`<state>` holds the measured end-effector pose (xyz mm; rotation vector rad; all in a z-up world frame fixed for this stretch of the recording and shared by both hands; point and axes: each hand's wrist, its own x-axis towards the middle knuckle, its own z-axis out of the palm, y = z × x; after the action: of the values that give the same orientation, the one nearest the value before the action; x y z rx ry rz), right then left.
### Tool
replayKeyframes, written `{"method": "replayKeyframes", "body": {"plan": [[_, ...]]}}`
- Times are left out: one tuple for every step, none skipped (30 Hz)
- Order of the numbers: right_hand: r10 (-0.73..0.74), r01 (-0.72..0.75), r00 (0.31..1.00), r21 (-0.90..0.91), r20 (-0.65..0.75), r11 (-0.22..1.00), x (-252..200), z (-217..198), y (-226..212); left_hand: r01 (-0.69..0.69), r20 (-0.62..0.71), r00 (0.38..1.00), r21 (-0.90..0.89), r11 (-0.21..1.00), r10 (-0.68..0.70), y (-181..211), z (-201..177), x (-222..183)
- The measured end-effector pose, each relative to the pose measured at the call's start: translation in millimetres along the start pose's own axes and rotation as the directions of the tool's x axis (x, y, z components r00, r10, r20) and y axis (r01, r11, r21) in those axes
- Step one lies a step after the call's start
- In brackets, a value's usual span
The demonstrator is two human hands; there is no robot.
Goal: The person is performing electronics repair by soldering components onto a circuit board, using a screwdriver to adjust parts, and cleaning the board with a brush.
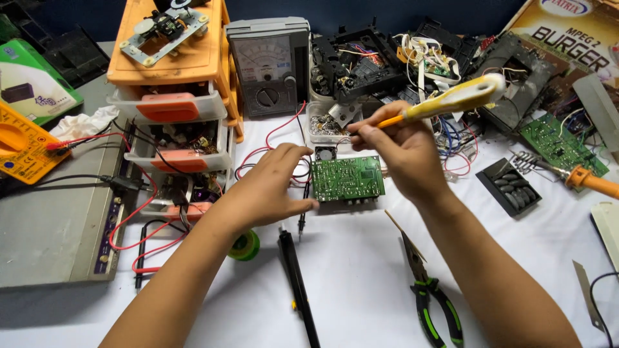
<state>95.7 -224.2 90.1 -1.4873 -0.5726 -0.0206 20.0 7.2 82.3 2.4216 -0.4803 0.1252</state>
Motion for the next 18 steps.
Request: {"method": "replayKeyframes", "body": {"plan": [[0.015, -0.015, 1.000, -0.006, 0.023, 1.000, 2.9, 4.3, 3.9, 0.059, 0.101, 0.993, 0.026, 0.998, -0.062, -7.4, 2.2, 6.1], [0.031, -0.030, 0.999, -0.013, 0.044, 0.999, 5.5, 8.3, 7.9, 0.114, 0.200, 0.972, 0.057, 0.992, -0.123, -15.0, 4.9, 12.4], [0.031, -0.030, 0.999, -0.015, 0.045, 0.999, 6.3, 8.7, 16.2, 0.113, 0.199, 0.972, 0.055, 0.992, -0.122, -17.2, 7.7, 14.1], [0.040, -0.039, 0.998, -0.034, 0.039, 0.999, 7.1, 9.5, 24.6, 0.112, 0.217, 0.968, 0.081, 0.990, -0.127, -19.7, 10.4, 15.7], [0.049, -0.047, 0.998, -0.054, 0.033, 0.997, 7.9, 10.4, 33.3, 0.109, 0.236, 0.963, 0.108, 0.988, -0.132, -22.3, 13.1, 17.3], [0.051, -0.049, 0.998, -0.054, 0.033, 0.997, 7.5, 11.7, 35.6, 0.110, 0.237, 0.963, 0.106, 0.988, -0.133, -24.6, 15.7, 17.3], [0.069, -0.066, 0.997, -0.080, 0.032, 0.995, 6.9, 13.0, 38.0, 0.118, 0.232, 0.962, 0.112, 0.987, -0.142, -27.1, 18.4, 17.1], [0.088, -0.084, 0.996, -0.107, 0.029, 0.991, 5.4, 14.2, 40.4, 0.126, 0.228, 0.962, 0.118, 0.985, -0.151, -29.2, 21.7, 16.4], [0.092, -0.088, 0.995, -0.108, 0.029, 0.990, 3.8, 15.5, 43.5, 0.128, 0.231, 0.961, 0.115, 0.985, -0.151, -29.0, 21.8, 15.0], [0.090, -0.088, 0.996, -0.103, 0.009, 0.991, 2.5, 16.9, 46.2, 0.136, 0.204, 0.967, 0.099, 0.986, -0.154, -28.6, 21.6, 13.5], [0.088, -0.088, 0.996, -0.099, -0.010, 0.991, 0.7, 18.1, 48.9, 0.145, 0.177, 0.971, 0.083, 0.986, -0.158, -27.9, 21.6, 11.8], [0.093, -0.094, 0.996, -0.101, -0.012, 0.990, -0.5, 16.3, 52.2, 0.146, 0.181, 0.971, 0.079, 0.986, -0.158, -28.1, 21.6, 11.7], [0.084, -0.087, 0.996, -0.116, -0.025, 0.989, -2.2, 14.4, 55.2, 0.135, 0.167, 0.975, 0.074, 0.988, -0.146, -27.9, 21.6, 11.3], [0.072, -0.076, 0.997, -0.132, -0.038, 0.988, -2.8, 12.4, 57.8, 0.123, 0.149, 0.980, 0.070, 0.990, -0.133, -27.7, 21.0, 11.4], [0.075, -0.079, 0.997, -0.135, -0.038, 0.988, -2.2, 9.3, 57.9, 0.124, 0.150, 0.980, 0.067, 0.990, -0.132, -28.5, 21.7, 11.5], [0.076, -0.080, 0.996, -0.153, -0.036, 0.985, -1.7, 6.5, 57.9, 0.111, 0.138, 0.983, 0.074, 0.991, -0.120, -28.9, 22.2, 10.9], [0.077, -0.081, 0.996, -0.172, -0.034, 0.982, -1.5, 3.6, 57.7, 0.098, 0.126, 0.986, 0.081, 0.992, -0.107, -29.0, 22.8, 10.2], [0.079, -0.084, 0.996, -0.172, -0.033, 0.982, -1.9, 5.0, 53.7, 0.100, 0.127, 0.986, 0.080, 0.992, -0.109, -29.7, 22.7, 10.0]]}}
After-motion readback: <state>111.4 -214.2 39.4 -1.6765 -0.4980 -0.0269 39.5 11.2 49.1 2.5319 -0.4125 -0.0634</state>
